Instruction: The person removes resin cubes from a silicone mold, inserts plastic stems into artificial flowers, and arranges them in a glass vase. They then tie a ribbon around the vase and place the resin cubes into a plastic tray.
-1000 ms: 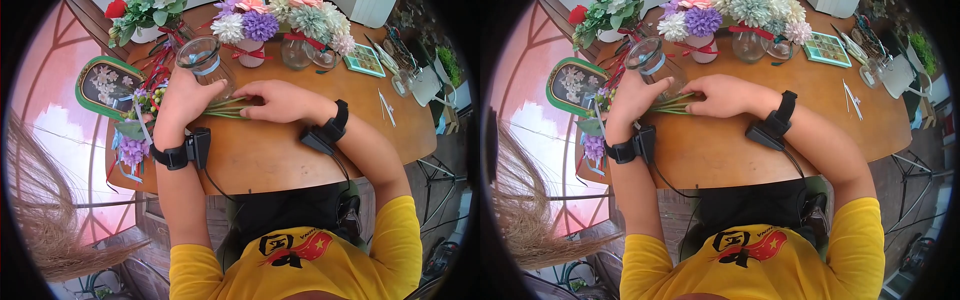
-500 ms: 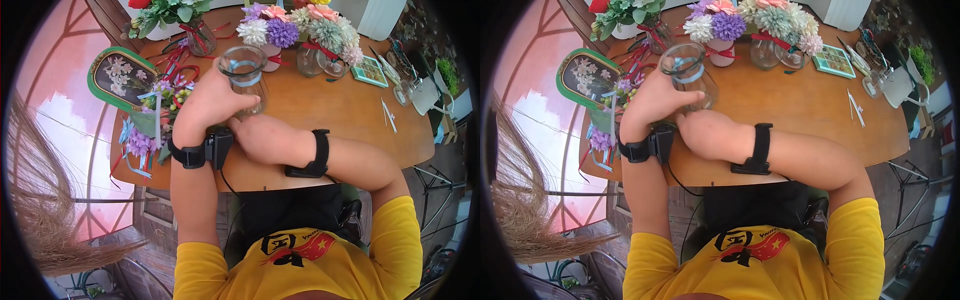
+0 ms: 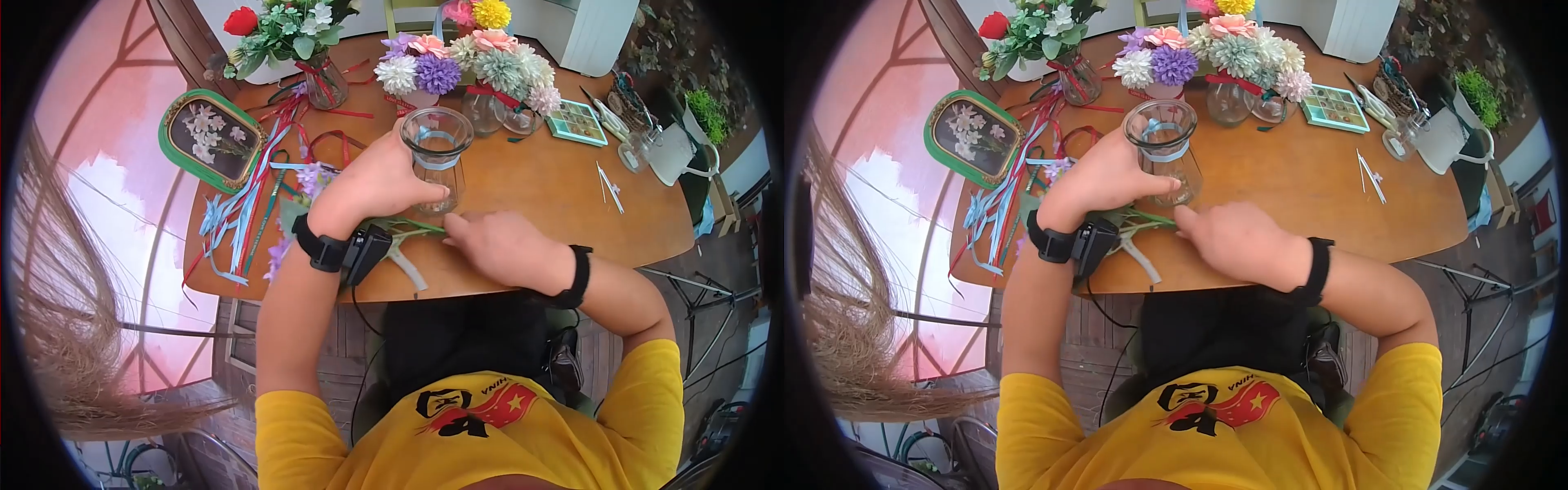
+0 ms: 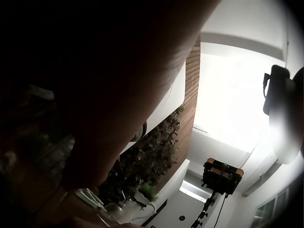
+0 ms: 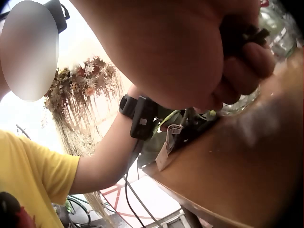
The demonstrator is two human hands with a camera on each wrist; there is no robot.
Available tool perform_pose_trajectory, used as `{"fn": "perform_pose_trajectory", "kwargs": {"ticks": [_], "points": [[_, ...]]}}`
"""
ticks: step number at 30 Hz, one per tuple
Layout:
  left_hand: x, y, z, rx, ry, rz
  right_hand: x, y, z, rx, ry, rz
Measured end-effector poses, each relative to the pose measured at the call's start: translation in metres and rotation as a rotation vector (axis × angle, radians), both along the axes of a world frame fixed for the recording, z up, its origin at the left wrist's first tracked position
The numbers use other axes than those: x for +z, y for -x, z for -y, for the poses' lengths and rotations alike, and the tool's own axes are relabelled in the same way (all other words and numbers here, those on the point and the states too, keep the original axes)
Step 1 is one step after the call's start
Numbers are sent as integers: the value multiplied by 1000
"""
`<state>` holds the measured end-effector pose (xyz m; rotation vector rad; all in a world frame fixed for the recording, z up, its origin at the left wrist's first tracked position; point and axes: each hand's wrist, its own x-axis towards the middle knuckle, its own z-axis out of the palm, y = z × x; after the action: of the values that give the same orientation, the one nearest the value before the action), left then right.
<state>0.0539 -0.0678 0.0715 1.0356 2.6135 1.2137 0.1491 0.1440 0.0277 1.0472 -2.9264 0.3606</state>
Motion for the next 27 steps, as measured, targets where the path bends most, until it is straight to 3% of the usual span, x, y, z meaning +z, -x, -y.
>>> {"fn": "perform_pose_trajectory", "kwargs": {"ticks": [6,13,22,27], "points": [[12,1,0,-12,94,-24,16,-14,-39,-1,-38,-96],[-3,21,2,-20,38,2,42,-34,-91,0,-89,-122],[-24,25,-1,-74,-216,27,57,-68,-182,-182,40,-21],[-39,25,0,-5,-189,-67,65,-86,-224,-343,120,11]]}}
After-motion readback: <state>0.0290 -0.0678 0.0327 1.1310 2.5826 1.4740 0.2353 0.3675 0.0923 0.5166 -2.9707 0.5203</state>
